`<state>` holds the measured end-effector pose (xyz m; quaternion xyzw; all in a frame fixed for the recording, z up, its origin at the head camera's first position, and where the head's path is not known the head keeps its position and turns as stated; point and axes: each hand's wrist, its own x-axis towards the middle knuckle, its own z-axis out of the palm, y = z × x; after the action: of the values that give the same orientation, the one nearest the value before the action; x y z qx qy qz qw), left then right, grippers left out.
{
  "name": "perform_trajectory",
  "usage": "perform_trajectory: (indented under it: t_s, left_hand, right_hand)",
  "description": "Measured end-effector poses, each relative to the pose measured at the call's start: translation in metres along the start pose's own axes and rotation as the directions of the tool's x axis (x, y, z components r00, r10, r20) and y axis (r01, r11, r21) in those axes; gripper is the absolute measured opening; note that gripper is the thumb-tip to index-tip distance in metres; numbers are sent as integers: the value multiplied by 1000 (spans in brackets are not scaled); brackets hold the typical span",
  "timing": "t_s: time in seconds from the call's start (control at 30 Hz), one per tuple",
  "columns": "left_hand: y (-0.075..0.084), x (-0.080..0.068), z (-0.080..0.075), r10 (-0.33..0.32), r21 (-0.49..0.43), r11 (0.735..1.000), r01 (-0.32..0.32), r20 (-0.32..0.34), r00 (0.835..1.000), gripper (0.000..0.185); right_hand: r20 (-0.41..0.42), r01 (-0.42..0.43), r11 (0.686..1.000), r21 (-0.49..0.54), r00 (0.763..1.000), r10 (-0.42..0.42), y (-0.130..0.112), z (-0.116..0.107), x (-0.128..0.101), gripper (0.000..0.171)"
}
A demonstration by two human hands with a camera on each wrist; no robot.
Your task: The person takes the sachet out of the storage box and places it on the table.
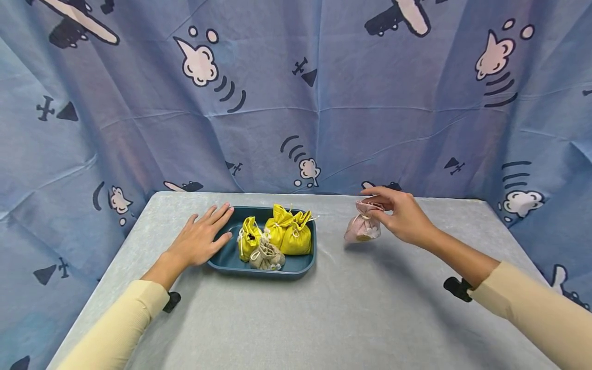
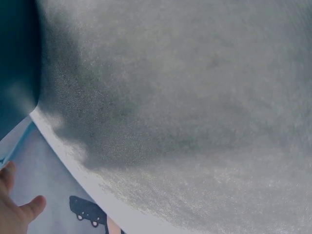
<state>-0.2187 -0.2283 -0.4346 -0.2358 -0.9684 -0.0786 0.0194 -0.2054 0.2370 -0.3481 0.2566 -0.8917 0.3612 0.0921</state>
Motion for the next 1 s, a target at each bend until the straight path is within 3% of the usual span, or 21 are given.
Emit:
perform_trajectory:
  t_s: [0.47, 0.7, 1.0]
  left_hand:
    - [1, 0, 0, 4, -4, 1000, -4, -16, 1000, 66]
    - [1, 1, 1, 7, -3, 1000, -7, -13, 1000, 65]
    - [1, -1, 0, -1, -12, 1000, 1, -7, 1000, 65]
  right_hand:
    - [-56, -88, 994, -59, 995, 85, 38, -16, -16, 43]
    - [-34, -164, 983, -82, 986, 161, 55, -15, -24, 42]
    - [-55, -157, 982, -106, 987, 151, 69, -10, -28, 42]
